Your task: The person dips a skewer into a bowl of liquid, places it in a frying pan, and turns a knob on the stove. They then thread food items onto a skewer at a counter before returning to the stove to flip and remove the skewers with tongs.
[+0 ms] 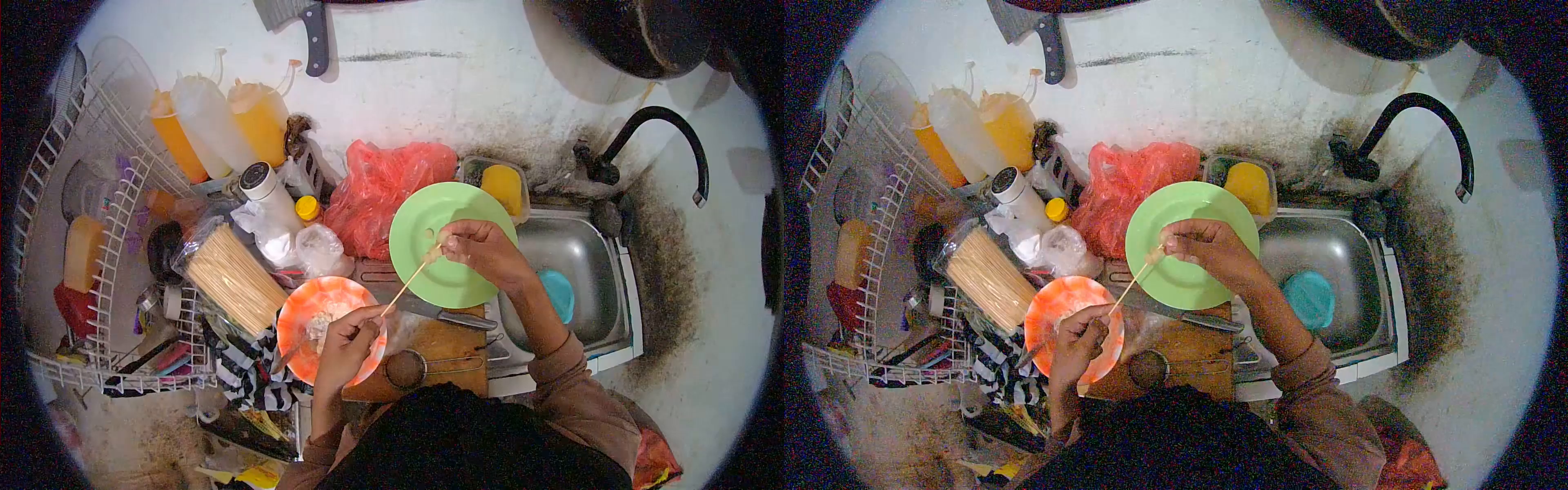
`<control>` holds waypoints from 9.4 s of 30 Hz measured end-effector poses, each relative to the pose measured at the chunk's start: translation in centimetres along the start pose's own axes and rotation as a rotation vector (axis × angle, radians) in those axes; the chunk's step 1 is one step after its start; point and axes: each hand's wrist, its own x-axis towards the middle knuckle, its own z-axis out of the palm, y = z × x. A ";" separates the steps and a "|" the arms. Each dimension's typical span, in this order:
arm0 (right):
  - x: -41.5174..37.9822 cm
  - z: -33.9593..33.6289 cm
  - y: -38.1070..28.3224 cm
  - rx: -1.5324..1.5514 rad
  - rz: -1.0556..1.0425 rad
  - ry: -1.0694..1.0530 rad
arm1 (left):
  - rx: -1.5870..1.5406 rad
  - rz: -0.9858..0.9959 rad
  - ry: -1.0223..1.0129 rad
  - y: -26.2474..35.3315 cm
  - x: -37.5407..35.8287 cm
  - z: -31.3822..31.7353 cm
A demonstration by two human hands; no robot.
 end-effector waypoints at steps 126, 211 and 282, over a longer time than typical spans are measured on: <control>1.9 -2.1 0.0 -0.184 -0.147 -0.068 | 0.028 0.044 0.041 -1.8 0.8 -0.6; -0.2 1.9 1.3 0.082 -0.173 0.161 | -0.152 -0.068 -0.088 -1.5 0.6 -0.1; -24.9 36.7 38.7 -0.582 0.312 -0.967 | -0.945 -0.106 1.313 -26.2 -54.7 1.7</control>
